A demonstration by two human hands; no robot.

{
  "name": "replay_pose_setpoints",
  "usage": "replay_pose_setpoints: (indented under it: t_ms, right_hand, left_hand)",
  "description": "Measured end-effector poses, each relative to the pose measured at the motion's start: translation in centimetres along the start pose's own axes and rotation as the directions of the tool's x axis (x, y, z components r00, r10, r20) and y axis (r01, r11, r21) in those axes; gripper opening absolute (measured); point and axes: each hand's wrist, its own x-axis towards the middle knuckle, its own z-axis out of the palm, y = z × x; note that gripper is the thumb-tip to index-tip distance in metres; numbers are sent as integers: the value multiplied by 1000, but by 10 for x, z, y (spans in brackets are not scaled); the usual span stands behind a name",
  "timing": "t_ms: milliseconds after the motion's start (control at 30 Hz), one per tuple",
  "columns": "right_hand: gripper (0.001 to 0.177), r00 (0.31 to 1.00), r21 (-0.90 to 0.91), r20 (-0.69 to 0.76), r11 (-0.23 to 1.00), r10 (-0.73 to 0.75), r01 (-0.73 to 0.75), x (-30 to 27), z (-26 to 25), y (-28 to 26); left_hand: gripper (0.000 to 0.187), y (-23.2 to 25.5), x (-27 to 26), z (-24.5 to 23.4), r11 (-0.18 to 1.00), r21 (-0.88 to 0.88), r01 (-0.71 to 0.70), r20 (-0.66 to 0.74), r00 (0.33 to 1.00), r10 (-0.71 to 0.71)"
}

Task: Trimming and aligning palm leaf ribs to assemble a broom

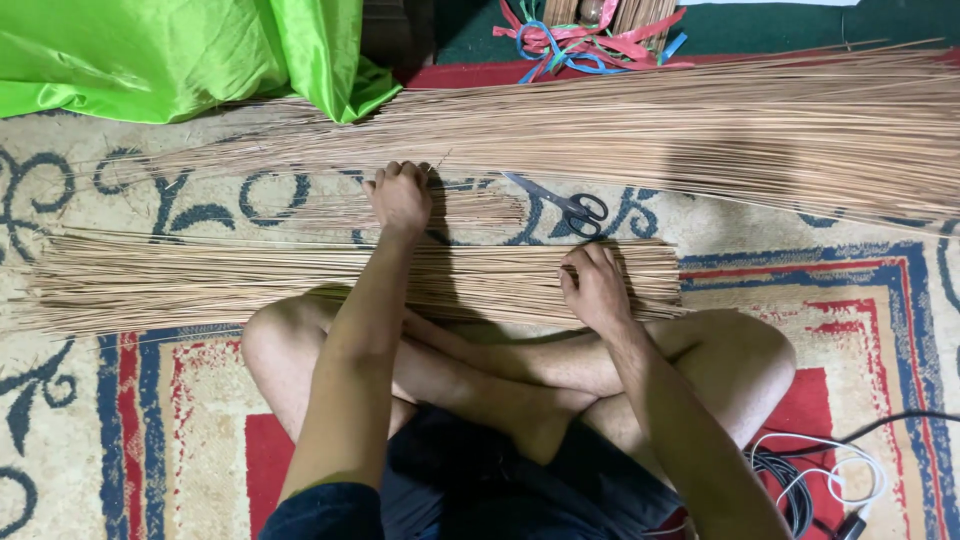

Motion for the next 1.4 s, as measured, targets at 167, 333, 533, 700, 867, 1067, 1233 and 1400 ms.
replay_pose_setpoints:
  t_ms: [167, 333, 533, 700, 867, 1067, 1233, 1400]
  right_hand:
    - [23, 996, -101, -89, 995, 10, -19, 39, 16, 33]
    - [42, 997, -277, -72, 960, 19, -38, 80, 22, 30]
    - [44, 992, -254, 92, 965, 87, -61, 100, 40, 33]
    - [28, 980, -253, 71, 954, 187, -163, 107, 43, 31]
    - [28, 998, -277, -38, 959, 57, -65, 95, 40, 47]
    - [31, 999, -297, -13, 954, 40, -42, 83, 30, 60]
    - [30, 999, -338, 21, 941, 33, -24, 78, 36, 60]
    - [32, 999, -340, 32, 940, 33, -20, 77, 39, 63]
  left_hand:
    - [10, -6, -26, -40, 920, 113, -376, -147, 909, 389]
    - [14, -17, -56, -50, 791, 262, -552, -68, 808, 586]
    - [11, -14, -49, -27, 855, 106, -507, -165, 839, 518]
    - [12, -5, -23, 2, 918, 19, -396, -219, 894, 390]
    - [10, 0, 3, -1, 918, 101, -384, -156, 905, 396]
    - [17, 12, 9, -18, 885, 219, -411, 33, 909, 415]
    - [20, 10, 20, -13, 857, 250, -451, 58, 890, 452]
    - [19, 7, 27, -12, 769, 325, -550, 85, 828, 555]
